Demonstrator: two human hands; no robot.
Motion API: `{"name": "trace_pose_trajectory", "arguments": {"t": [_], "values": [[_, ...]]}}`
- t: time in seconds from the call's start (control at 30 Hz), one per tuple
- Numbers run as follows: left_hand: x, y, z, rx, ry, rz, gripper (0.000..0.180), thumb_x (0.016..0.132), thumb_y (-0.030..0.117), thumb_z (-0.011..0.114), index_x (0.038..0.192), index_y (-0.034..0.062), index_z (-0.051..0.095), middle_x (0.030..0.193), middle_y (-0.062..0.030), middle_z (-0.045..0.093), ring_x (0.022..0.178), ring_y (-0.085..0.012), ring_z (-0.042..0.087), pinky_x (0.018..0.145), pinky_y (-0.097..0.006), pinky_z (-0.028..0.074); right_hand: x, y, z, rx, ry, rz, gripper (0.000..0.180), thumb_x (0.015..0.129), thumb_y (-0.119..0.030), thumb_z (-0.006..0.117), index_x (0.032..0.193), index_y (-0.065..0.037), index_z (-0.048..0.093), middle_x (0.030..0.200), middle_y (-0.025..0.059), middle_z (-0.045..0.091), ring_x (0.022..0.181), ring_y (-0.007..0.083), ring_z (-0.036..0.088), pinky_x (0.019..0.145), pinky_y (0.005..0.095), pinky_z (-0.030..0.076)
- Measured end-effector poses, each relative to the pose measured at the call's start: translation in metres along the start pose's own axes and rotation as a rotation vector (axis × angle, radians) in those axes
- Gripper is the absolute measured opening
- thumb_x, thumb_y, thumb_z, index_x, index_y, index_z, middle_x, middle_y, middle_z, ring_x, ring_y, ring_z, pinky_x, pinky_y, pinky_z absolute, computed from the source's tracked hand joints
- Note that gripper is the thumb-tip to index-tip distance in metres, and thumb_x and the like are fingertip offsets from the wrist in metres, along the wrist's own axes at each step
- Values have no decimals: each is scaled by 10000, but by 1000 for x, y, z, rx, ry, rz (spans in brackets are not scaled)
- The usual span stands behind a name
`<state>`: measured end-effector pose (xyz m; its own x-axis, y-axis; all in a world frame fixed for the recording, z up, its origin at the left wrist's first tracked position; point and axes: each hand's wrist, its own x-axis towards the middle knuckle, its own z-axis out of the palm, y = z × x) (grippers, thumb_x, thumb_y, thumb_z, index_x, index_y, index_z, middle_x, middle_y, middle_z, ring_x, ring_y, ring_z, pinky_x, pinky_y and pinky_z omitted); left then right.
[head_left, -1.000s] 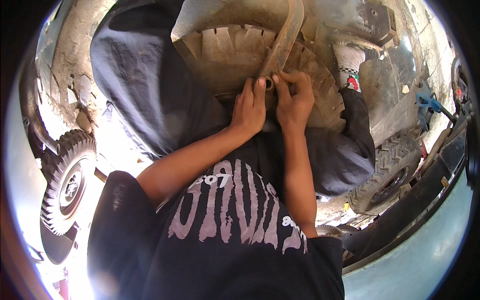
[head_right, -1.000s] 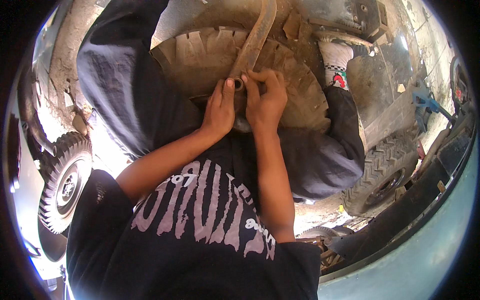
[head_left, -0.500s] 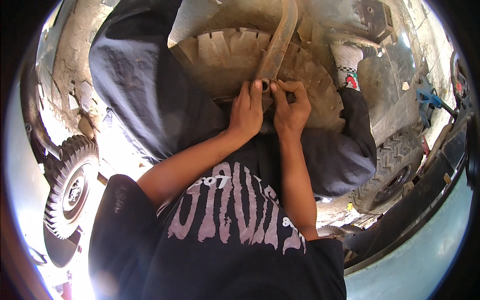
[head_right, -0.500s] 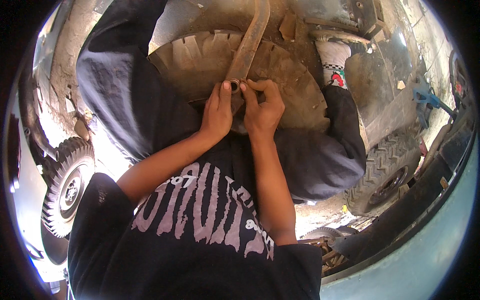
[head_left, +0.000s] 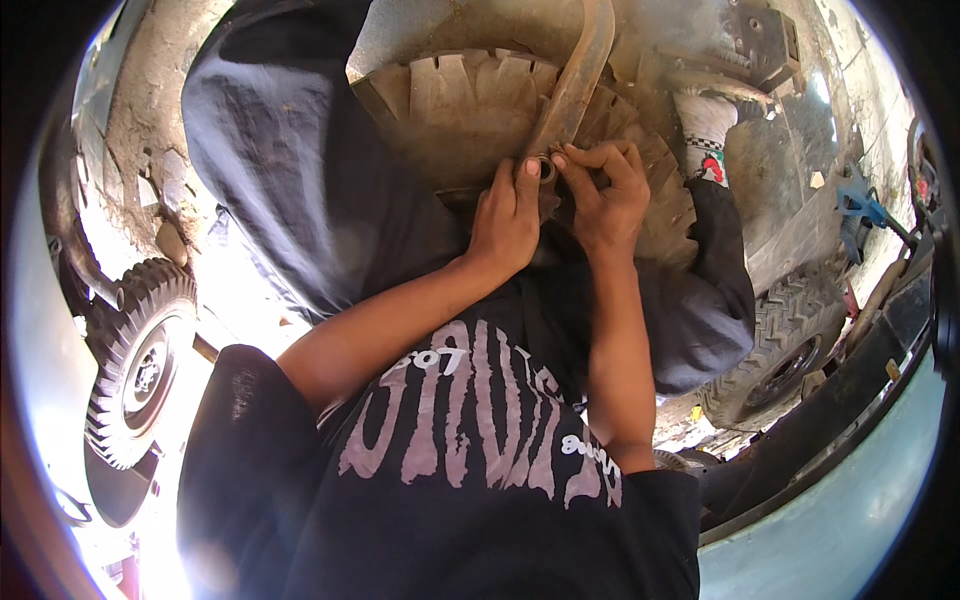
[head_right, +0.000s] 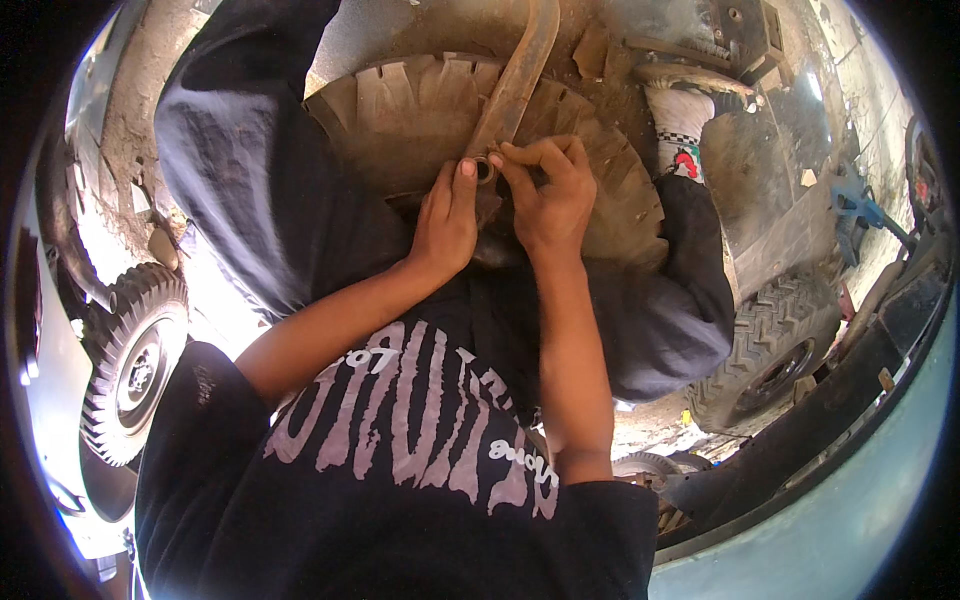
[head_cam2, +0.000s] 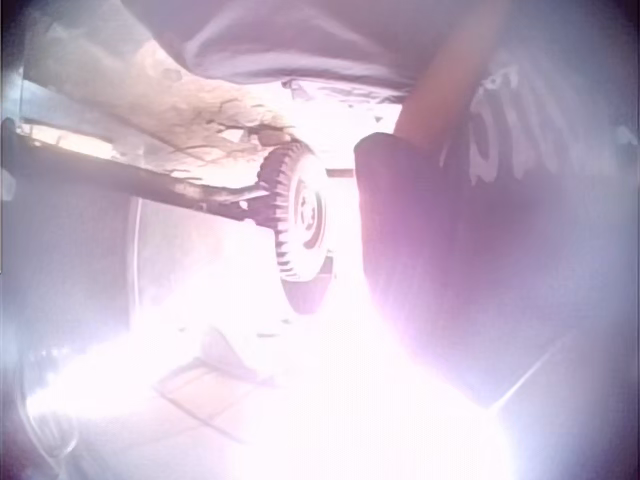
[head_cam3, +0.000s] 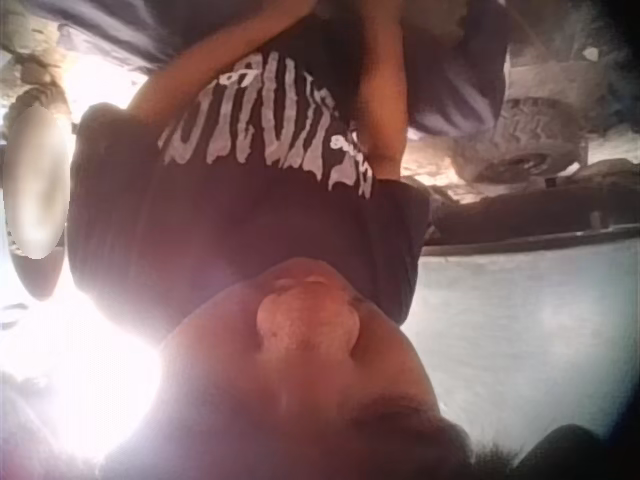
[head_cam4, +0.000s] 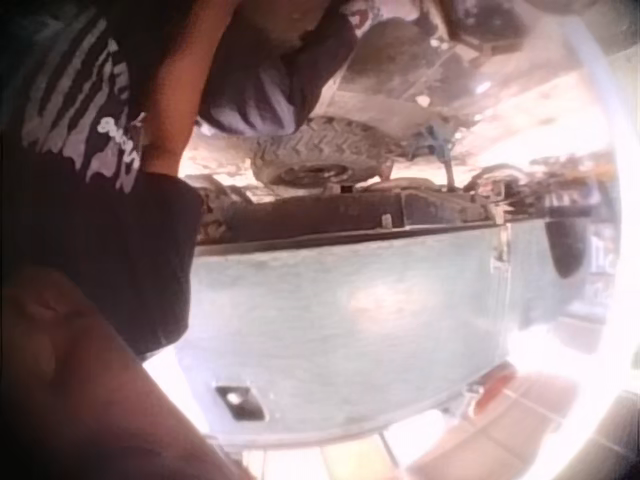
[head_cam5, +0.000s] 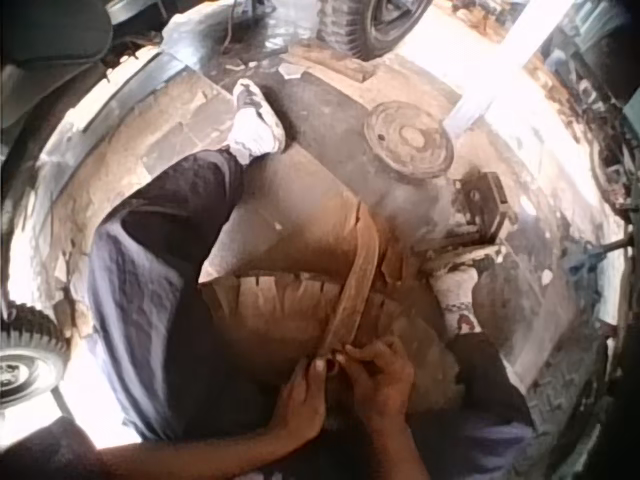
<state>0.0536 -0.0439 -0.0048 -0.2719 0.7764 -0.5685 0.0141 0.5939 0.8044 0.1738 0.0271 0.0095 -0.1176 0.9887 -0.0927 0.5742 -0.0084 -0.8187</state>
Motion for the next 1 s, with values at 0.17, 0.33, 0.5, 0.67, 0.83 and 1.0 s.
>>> {"name": "trace_pose_trajectory", "arguments": {"t": [0.17,0.33,0.5,0.67,0.83,1.0], "values": [[1,-5,2,50,47,52,590,1152,520,381,1180,-40,566,1071,-382,676,1066,-609,615,901,-616,471,35,-13,3,-101,-148,-227,194,781,-170,924,935,-104,826,935,89,670,860,299,691,761,418,549],[2,-5,2,22,41,39,589,1152,516,384,1185,-42,571,1063,-374,680,1054,-603,620,905,-611,471,43,-2,-16,-120,-300,-254,190,781,-143,915,942,-92,827,933,87,659,868,281,676,785,398,540],[5,-6,-1,26,23,98,594,1155,517,370,1182,-37,582,1034,-365,687,1036,-597,626,904,-609,472,57,2,-27,-92,-413,-316,188,783,-127,911,950,-96,830,933,81,662,867,268,670,800,393,537],[2,-5,0,56,38,78,591,1159,505,367,1155,-45,584,1011,-367,683,1023,-598,625,897,-610,472,67,-9,-10,-81,-485,-335,187,781,-110,907,949,-98,827,924,71,665,857,265,674,784,395,538],[4,-10,-1,45,12,46,606,1161,505,359,1170,-57,583,1021,-371,683,1038,-598,624,902,-610,470,66,1,-28,-141,-498,-283,164,797,-181,893,929,-127,811,948,67,683,890,309,693,793,418,541],[4,-6,-2,25,26,99,613,1160,511,354,1216,-55,584,1046,-365,690,1061,-596,626,917,-614,467,70,-11,-17,-104,-507,-337,154,801,-230,886,910,-155,806,910,67,668,890,318,696,784,423,541]]}}
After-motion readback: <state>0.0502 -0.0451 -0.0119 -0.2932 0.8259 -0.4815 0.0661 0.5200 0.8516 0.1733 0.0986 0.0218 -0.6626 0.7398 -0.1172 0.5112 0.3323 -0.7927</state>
